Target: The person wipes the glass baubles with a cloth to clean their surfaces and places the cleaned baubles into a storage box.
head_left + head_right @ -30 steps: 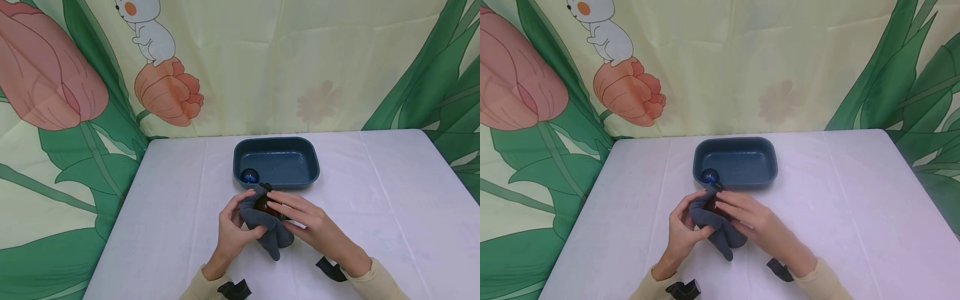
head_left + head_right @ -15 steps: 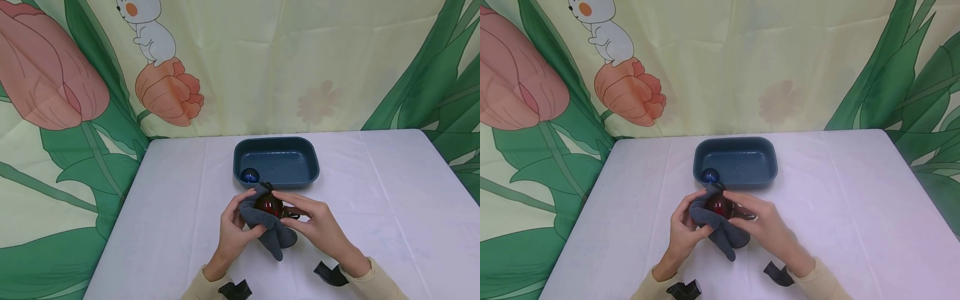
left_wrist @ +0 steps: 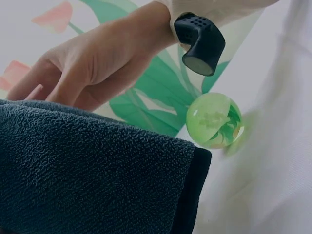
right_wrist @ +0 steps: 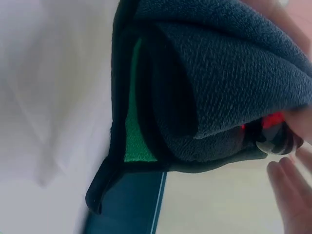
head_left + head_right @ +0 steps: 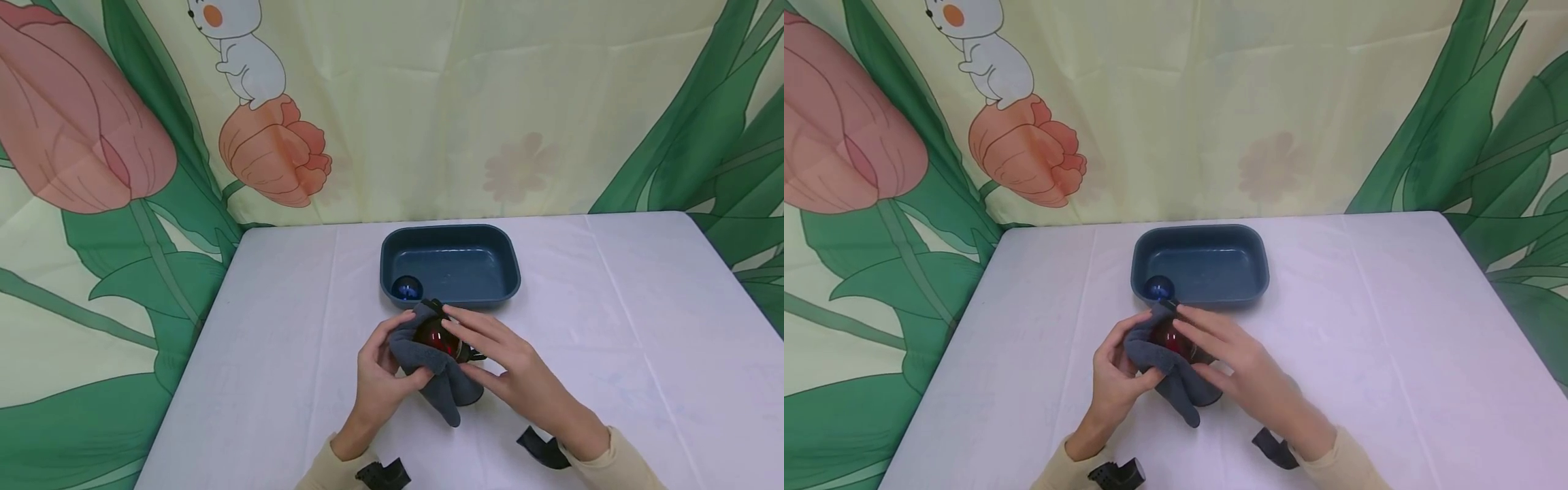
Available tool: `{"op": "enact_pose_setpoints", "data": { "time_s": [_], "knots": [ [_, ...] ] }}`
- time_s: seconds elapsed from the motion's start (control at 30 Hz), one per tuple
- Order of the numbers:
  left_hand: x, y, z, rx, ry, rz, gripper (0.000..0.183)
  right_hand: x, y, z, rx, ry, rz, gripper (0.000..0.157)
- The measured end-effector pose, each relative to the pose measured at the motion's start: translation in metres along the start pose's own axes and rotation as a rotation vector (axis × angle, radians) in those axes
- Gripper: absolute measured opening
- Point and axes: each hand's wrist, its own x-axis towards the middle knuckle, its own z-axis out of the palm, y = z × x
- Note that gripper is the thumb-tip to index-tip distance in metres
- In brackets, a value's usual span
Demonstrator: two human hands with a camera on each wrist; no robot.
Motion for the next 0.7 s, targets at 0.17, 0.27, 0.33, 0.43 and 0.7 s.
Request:
{"op": "enact_pose_setpoints", "data": {
  "time_s": [0.17,0.27,0.33,0.43,0.7],
  "knots": [
    [-0.0012,0.0002,-0.0005,-0.021,-0.003,0.001,0.061,0.0014,0.0010,0.0042,-0.057,0.018,-0.147,0.045],
    [-0.0013,0.0006,-0.0005,-0.025,-0.004,0.006,0.062,0.0019,0.0010,0.0050,-0.071,0.034,-0.166,0.043],
    [-0.0010,0.0008,-0.0006,-0.024,-0.003,0.007,0.062,0.0020,0.0011,0.0052,-0.072,0.034,-0.157,0.043],
    [-0.0011,0.0013,-0.0011,-0.018,-0.006,0.011,0.064,0.0015,0.0008,0.0054,-0.075,0.028,-0.134,0.045],
    [-0.0009,0.0023,-0.0003,0.033,-0.036,0.041,0.068,-0.0003,-0.0032,0.0051,0.030,0.042,0.102,0.062]
  ]
}}
